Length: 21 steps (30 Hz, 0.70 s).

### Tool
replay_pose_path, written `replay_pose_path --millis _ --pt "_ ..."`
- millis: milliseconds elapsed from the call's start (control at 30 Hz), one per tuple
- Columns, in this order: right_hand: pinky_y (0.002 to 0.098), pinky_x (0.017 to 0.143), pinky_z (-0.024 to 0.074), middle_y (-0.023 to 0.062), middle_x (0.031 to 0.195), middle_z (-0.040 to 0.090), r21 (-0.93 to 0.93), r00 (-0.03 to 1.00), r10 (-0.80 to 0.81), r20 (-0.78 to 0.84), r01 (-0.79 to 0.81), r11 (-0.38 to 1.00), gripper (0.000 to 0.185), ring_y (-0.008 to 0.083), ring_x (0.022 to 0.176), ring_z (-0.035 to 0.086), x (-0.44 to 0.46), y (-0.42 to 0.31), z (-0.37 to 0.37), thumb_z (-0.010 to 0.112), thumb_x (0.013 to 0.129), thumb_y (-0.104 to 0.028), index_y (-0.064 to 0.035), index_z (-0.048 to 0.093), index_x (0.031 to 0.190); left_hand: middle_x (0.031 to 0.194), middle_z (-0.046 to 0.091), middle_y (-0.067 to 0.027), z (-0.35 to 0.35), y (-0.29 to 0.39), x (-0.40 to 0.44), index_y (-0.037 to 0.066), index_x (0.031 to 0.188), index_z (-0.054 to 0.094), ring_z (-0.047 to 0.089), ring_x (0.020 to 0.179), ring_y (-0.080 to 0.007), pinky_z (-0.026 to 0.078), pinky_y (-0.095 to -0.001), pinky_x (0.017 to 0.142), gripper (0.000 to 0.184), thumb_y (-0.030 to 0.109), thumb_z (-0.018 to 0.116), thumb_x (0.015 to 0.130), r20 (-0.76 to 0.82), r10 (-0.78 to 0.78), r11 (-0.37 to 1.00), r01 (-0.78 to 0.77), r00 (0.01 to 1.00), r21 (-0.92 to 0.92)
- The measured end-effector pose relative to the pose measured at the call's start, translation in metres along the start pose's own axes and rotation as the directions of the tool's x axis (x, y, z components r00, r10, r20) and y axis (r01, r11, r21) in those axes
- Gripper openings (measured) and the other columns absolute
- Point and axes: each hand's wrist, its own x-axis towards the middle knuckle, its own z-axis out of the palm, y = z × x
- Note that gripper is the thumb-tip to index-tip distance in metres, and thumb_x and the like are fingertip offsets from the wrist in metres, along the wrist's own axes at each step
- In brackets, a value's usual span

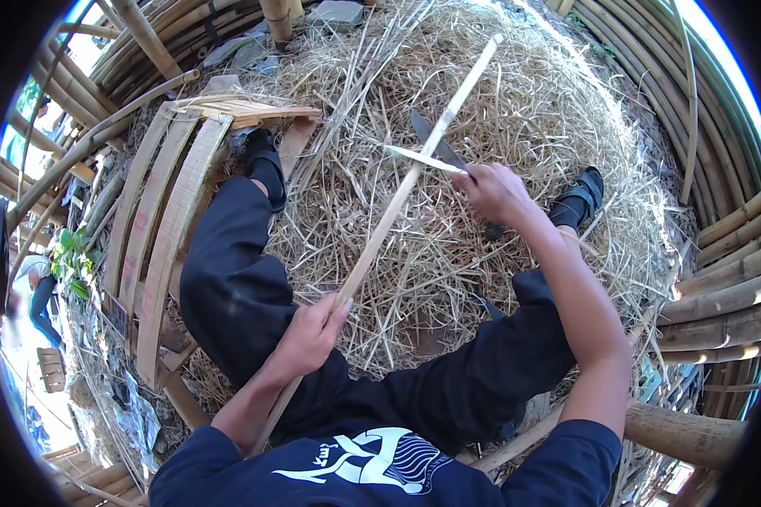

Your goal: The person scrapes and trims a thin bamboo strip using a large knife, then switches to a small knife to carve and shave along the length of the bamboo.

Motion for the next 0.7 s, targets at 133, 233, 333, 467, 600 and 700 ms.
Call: replay_pose_path --millis 133,233,333,467,600,700 --pt "0.0466 0.067 0.0475 0.0187 0.071 0.063 -0.016 0.984 0.152 -0.089 -0.154 0.988 0.042 0.0366 0.069 0.061 0.005 0.037 0.001 0.045 0.096 -0.041 -0.0057 0.066 0.087 0.057 0.052 -0.0198 -0.002 -0.001 -0.003 -0.002 0.084 0.05 0.053 0.051 -0.0368 0.039 -0.0422 0.049 0.027 0.021 0.049 0.098 0.088 -0.024 0.999 0.02 0.996 0.046" --pt "0.0464 0.069 0.0485 0.0202 0.074 0.064 -0.108 0.965 0.217 -0.145 -0.233 0.966 0.048 0.0372 0.073 0.063 0.004 0.048 -0.011 0.043 0.097 -0.045 -0.0039 0.066 0.086 0.059 0.053 -0.0191 -0.004 -0.002 -0.003 -0.002 0.084 0.05 0.053 0.052 -0.0348 0.04 -0.0417 0.051 0.028 0.022 0.048 0.098 0.122 -0.048 0.998 0.043 0.991 0.043" --pt "0.0469 0.067 0.0484 0.0226 0.073 0.063 0.109 0.938 0.3 -0.176 -0.284 0.952 0.051 0.0384 0.071 0.063 0.004 0.034 0.003 0.042 0.097 -0.044 0.0004 0.063 0.083 0.059 0.053 -0.0181 -0.003 -0.002 -0.002 -0.002 0.085 0.05 0.055 0.053 -0.0322 0.041 -0.0409 0.052 0.029 0.023 0.047 0.099 0.142 -0.088 0.996 0.088 0.986 0.006" --pt "0.0449 0.058 0.0426 0.0193 0.061 0.055 0.209 0.996 -0.005 -0.092 0.024 0.978 0.043 0.0342 0.057 0.055 -0.004 -0.007 0.012 0.045 0.098 -0.037 0.0003 0.059 0.08 0.059 0.053 -0.0169 -0.004 -0.005 -0.001 -0.002 0.086 0.051 0.056 0.054 -0.0295 0.041 -0.0399 0.053 0.029 0.023 0.046 0.099 0.115 -0.098 0.995 0.1 0.989 -0.016" --pt "0.0481 0.058 0.0427 0.0184 0.059 0.054 0.149 0.975 -0.198 0.104 0.182 0.972 0.038 0.0383 0.06 0.056 -0.017 -0.049 0.014 0.047 0.097 -0.036 -0.0033 0.058 0.082 0.059 0.053 -0.0172 -0.005 -0.002 -0.002 -0.002 0.085 0.051 0.056 0.053 -0.0312 0.041 -0.0408 0.052 0.029 0.023 0.046 0.099 0.072 -0.1 0.995 0.101 0.992 -0.019" --pt "0.0471 0.057 0.0426 0.0175 0.058 0.053 0.069 0.952 -0.302 0.055 0.298 0.952 0.038 0.0359 0.059 0.057 -0.013 -0.043 0.019 0.049 0.096 -0.036 -0.004 0.059 0.078 0.058 0.054 -0.0177 -0.006 -0.003 -0.002 -0.002 0.085 0.05 0.056 0.052 -0.0332 0.041 -0.0419 0.051 0.028 0.023 0.046 0.099 0.035 -0.076 0.997 0.075 0.997 0.018"
